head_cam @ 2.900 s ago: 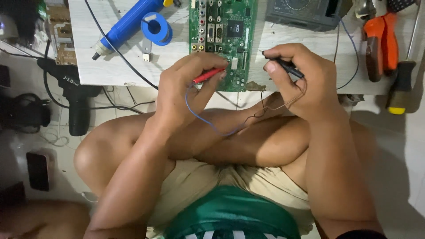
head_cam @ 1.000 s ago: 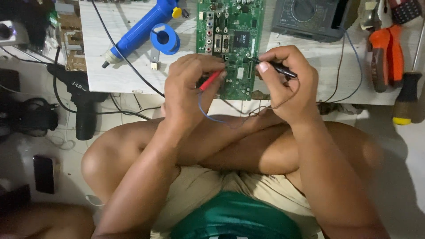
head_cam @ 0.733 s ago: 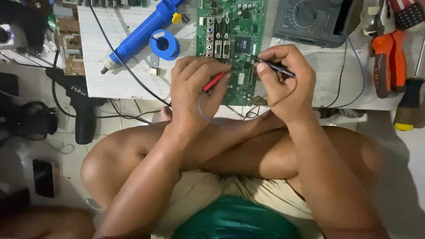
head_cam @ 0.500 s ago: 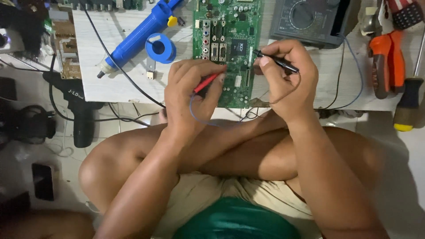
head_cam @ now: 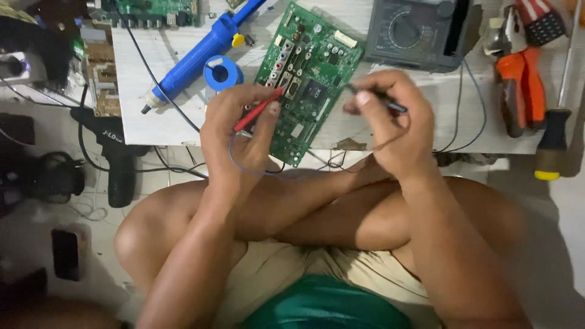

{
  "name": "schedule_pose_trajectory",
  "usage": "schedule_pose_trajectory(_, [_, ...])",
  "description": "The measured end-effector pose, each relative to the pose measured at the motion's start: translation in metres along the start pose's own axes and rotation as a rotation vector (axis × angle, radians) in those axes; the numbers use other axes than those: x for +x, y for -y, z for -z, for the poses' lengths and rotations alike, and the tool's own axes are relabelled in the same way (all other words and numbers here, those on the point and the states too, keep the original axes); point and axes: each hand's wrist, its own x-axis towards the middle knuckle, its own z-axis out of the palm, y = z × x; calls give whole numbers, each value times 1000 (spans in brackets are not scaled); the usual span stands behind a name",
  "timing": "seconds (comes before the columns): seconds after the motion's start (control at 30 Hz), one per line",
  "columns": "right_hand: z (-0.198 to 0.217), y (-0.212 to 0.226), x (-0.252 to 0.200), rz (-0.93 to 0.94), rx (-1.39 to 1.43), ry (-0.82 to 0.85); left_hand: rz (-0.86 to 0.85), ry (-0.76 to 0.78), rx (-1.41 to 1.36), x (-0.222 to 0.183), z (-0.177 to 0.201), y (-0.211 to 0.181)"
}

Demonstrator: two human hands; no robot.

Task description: The person is using a multimeter to inspect and test various components on a circuit board.

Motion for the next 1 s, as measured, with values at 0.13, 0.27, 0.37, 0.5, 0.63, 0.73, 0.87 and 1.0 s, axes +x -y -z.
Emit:
schedule_pose_trajectory(0.13, [-3, 1, 0, -92, 11, -124, 47, 19, -6, -7, 1, 3])
schedule_pose_trajectory(0.27, [-23, -3, -5, -128, 85, -197, 108, -76, -102, -12, -2, 11])
schedule_pose_trajectory(0.37, [-30, 5, -8, -192, 145, -199, 153, -72, -117, -13, -1, 15])
schedule_pose_trajectory(0.5, [-26, 2, -19, -252, 236, -112, 181, -68, -166, -14, -3, 26])
schedule_pose_trajectory(0.63, [-21, -15, -32, -247, 193, -35, 177, -76, -170, -12, -10, 26])
schedule_pose_trajectory(0.73, [-16, -14, -33, -252, 226, 34, 194, -134, -219, -11, -19, 31])
schedule_pose_trajectory(0.87, [1, 6, -26, -84, -95, 76, 151, -166, -148, -8, -19, 17])
schedule_pose_trajectory(1.0, [12, 4, -16, 178, -394, -59, 111, -125, 79, -16, -1, -5])
